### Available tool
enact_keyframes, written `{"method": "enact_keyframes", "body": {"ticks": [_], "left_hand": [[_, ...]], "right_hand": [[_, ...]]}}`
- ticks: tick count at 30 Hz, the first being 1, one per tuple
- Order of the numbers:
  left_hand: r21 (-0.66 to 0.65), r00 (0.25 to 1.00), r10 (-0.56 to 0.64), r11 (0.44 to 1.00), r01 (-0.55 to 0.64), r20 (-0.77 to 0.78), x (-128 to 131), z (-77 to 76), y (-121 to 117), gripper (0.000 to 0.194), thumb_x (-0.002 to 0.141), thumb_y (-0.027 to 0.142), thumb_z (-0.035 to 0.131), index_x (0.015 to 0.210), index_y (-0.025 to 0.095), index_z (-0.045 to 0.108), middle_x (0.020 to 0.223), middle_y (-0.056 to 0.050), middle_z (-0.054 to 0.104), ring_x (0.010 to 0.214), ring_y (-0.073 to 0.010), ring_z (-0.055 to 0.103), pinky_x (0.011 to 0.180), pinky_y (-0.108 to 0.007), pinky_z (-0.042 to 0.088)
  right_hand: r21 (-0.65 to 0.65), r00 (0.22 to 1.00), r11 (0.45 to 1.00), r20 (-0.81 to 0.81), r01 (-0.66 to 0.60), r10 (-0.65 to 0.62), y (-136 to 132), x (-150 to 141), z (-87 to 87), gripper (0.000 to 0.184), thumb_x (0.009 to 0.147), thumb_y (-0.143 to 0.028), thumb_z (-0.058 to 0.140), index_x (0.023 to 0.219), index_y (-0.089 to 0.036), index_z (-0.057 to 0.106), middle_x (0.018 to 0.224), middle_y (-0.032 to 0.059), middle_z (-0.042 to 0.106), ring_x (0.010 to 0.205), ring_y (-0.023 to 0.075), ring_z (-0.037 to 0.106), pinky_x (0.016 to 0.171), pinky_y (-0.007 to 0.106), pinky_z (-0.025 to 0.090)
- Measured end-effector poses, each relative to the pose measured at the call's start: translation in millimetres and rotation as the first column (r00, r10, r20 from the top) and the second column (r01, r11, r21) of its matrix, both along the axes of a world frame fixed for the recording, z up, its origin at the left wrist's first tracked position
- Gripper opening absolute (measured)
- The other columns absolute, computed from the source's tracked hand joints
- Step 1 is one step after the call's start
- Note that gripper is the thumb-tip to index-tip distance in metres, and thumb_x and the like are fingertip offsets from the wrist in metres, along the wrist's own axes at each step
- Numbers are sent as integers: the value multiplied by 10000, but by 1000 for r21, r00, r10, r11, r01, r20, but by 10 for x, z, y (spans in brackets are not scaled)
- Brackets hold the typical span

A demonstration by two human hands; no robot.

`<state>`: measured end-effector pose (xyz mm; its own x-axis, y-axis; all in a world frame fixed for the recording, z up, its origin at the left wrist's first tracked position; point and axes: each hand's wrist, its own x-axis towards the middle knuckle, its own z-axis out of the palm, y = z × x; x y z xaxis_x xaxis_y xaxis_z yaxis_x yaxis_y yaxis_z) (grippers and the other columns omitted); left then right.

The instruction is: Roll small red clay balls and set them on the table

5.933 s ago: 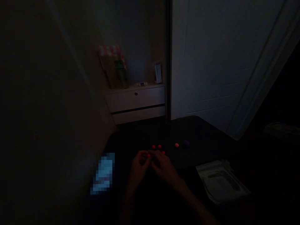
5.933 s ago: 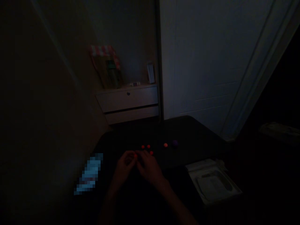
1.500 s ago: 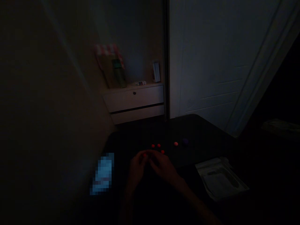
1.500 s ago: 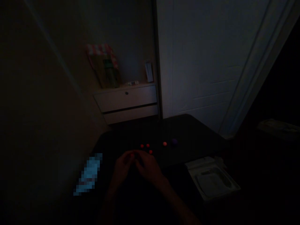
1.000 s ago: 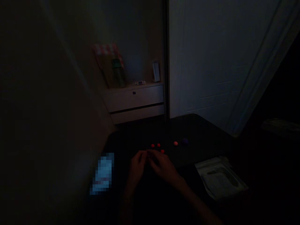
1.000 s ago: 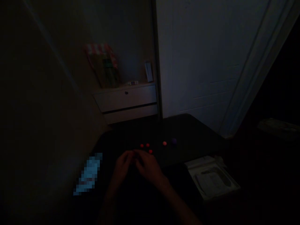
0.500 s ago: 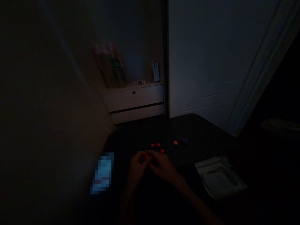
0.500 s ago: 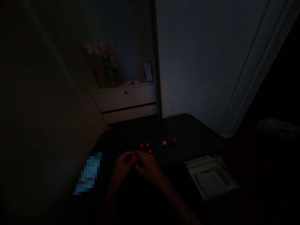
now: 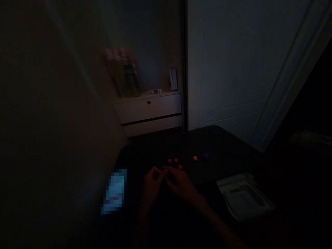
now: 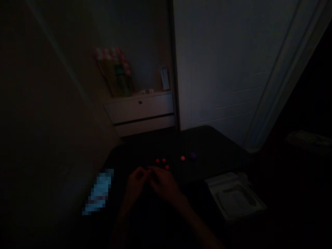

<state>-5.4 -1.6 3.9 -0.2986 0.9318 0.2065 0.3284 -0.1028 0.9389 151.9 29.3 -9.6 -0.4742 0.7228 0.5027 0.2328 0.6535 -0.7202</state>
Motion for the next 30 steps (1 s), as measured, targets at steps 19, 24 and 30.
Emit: {"method": "enact_keyframes", "body": {"ticks": [19, 24, 30], "left_hand": [[102, 999, 6, 995, -10, 32, -78, -106, 33, 408, 903, 501, 602, 1113, 178, 734, 1071, -113, 783, 942, -249, 734, 850, -370, 567], [39, 991, -34, 999, 29, 131, -85, -137, 59, 373, 755, 396, 779, 1060, 187, 728, 1025, -99, 787, 961, -264, 751, 864, -379, 581], [24, 985, -12, 1000, 8, 170, -35, -85, 42, 362, 689, 406, 836, 953, 194, 707, 889, -64, 784, 866, -244, 759, 800, -344, 585]], "right_hand": [[-9, 1000, 1000, 7, -9, 9, -20, -1, 52, 354, 977, -186, 639, 1328, -232, 644, 1159, 62, 769, 918, 188, 731, 890, 331, 563], [-2, 1000, 1000, -14, -6, 6, -2, -13, 16, 400, 954, -145, 635, 1347, -219, 638, 1152, 73, 765, 953, 200, 733, 917, 348, 568], [62, 999, 997, -25, -42, 44, 16, 8, -26, 455, 947, -98, 601, 1371, -265, 618, 1291, 72, 704, 1151, 218, 681, 1006, 376, 533]]}}
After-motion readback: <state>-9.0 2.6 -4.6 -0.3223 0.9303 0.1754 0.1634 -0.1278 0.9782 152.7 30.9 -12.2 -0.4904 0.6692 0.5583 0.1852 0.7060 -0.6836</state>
